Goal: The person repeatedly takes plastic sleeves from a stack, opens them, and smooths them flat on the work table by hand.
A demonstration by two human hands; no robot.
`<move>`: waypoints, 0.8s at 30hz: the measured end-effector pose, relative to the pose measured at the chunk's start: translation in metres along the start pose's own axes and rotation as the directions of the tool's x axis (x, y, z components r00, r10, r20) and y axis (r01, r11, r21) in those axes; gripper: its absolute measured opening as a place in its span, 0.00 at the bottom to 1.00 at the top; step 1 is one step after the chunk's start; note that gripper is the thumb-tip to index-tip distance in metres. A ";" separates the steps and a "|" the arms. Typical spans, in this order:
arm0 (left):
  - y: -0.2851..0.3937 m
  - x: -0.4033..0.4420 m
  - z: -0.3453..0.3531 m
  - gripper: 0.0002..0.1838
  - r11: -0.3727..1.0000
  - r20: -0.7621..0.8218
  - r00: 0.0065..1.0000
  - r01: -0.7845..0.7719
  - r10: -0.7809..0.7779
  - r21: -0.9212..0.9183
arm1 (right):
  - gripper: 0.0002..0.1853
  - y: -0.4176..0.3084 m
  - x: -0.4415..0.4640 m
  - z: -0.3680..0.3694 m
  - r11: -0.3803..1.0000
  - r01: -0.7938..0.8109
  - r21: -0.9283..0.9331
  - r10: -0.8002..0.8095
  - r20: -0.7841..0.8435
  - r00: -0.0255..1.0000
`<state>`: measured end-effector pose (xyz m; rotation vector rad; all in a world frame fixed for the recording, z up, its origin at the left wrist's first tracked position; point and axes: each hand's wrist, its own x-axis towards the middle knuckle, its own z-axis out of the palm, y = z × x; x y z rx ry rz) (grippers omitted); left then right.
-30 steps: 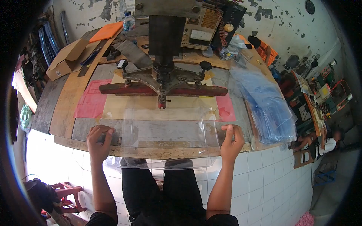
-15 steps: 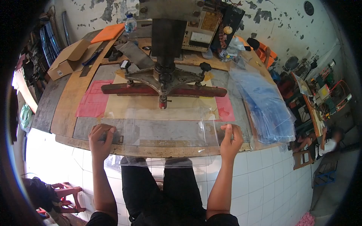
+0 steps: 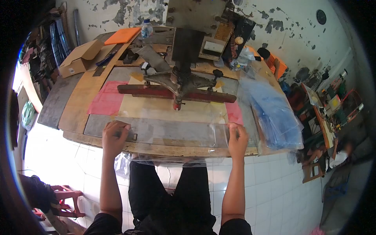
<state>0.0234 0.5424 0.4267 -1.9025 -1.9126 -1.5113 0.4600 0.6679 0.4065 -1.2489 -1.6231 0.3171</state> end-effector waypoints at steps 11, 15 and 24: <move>-0.003 -0.001 -0.001 0.05 0.999 0.053 0.998 -0.025 0.024 0.021 | 0.15 0.003 0.059 0.026 0.969 -0.236 -0.071 0.246 0.294 0.923; -0.004 -0.002 0.000 0.05 0.998 0.030 0.998 -0.047 0.046 0.040 | 0.13 0.019 0.069 0.041 0.888 -0.417 0.193 0.302 0.439 0.846; -0.002 0.001 -0.001 0.12 0.998 0.131 0.991 -0.003 -0.005 0.061 | 0.18 -0.016 0.011 0.014 0.864 -0.220 0.452 0.136 0.211 0.968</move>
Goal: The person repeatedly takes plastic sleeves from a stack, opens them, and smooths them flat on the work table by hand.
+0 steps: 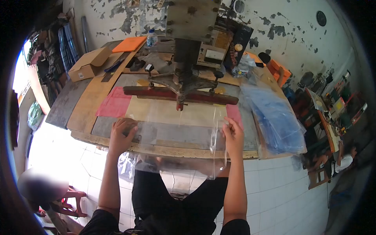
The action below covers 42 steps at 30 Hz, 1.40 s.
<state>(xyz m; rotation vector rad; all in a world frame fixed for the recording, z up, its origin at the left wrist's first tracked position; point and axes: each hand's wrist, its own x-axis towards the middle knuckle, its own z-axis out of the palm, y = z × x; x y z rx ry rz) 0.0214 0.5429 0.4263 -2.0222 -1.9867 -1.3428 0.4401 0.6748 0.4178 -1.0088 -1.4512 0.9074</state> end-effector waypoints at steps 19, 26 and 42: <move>0.030 -0.010 0.030 0.09 0.857 0.203 0.957 0.277 -0.207 -0.434 | 0.30 -0.007 -0.034 -0.016 0.991 -0.019 0.132 0.000 0.142 0.990; 0.024 -0.003 0.025 0.08 0.762 0.151 0.988 0.107 -0.012 -0.639 | 0.35 -0.004 -0.033 -0.018 0.969 -0.081 0.235 0.021 0.245 0.969; 0.071 -0.033 -0.054 0.36 0.652 0.502 0.813 0.212 0.297 -0.729 | 0.34 -0.105 -0.110 0.001 0.963 0.122 0.239 -0.213 0.405 0.889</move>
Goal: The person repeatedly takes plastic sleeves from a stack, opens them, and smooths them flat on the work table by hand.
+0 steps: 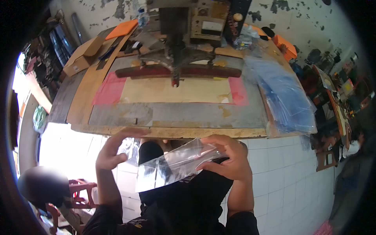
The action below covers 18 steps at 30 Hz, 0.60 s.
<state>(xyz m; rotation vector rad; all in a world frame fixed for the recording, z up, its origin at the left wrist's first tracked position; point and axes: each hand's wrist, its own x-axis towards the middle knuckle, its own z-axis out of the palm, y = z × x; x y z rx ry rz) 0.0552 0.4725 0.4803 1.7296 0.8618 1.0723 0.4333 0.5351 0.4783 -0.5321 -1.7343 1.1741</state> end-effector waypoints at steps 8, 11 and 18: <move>0.011 0.047 0.075 0.36 0.988 0.106 0.990 0.105 -0.093 -0.117 | 0.34 -0.030 0.015 0.031 0.855 0.211 -0.473 -0.048 0.334 0.941; -0.005 0.046 0.087 0.34 0.930 0.040 0.984 0.177 -0.173 -0.323 | 0.34 -0.037 0.006 0.033 0.897 0.034 -0.440 0.037 0.153 0.987; -0.016 0.033 0.089 0.23 0.931 -0.098 0.978 0.143 -0.185 -0.336 | 0.23 -0.026 0.001 0.032 0.896 0.106 -0.431 -0.064 0.111 0.992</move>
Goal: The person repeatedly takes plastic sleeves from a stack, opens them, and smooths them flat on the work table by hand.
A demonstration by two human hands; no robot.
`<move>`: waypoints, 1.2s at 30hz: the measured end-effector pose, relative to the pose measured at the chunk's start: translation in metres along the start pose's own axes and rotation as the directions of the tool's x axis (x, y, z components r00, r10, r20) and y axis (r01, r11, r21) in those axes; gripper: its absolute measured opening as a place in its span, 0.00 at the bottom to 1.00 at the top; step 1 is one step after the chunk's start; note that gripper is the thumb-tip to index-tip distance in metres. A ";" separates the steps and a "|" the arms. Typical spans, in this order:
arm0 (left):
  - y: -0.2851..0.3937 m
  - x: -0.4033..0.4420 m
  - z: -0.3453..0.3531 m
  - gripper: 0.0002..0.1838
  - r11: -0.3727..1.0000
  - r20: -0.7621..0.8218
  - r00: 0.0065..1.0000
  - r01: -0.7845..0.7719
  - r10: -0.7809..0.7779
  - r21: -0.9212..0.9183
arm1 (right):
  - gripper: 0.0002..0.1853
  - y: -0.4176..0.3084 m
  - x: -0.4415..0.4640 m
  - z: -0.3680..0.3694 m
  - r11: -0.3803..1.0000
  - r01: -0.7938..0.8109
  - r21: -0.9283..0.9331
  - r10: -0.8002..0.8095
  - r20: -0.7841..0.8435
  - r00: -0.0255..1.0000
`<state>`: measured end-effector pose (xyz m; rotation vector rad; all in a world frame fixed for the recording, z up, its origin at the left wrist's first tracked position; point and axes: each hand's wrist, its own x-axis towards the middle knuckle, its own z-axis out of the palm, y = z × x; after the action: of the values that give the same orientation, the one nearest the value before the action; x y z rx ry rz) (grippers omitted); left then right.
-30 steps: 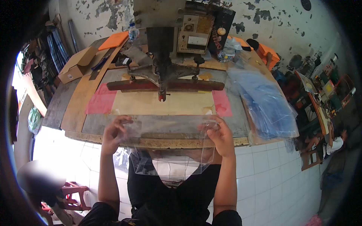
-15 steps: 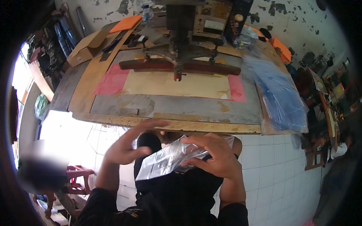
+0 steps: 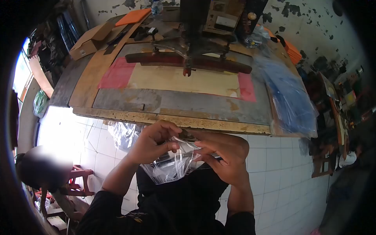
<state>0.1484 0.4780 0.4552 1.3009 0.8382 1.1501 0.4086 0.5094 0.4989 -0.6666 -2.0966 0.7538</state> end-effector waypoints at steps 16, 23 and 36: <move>0.011 -0.018 0.025 0.15 0.818 0.002 0.931 -0.322 0.365 0.476 | 0.16 0.008 -0.006 0.009 0.998 0.055 -0.045 -0.059 -0.097 0.994; 0.001 -0.020 0.017 0.13 0.836 0.028 0.932 -0.337 0.361 0.433 | 0.11 0.011 -0.010 0.008 0.997 0.020 0.075 -0.011 -0.113 0.994; -0.006 -0.027 0.024 0.14 0.815 -0.036 0.942 -0.270 0.335 0.513 | 0.10 0.001 -0.001 0.004 0.996 -0.076 0.054 0.074 0.031 0.997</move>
<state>0.1656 0.4459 0.4484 1.8628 1.1004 1.3245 0.4054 0.5085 0.4956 -0.7115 -2.0789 0.8644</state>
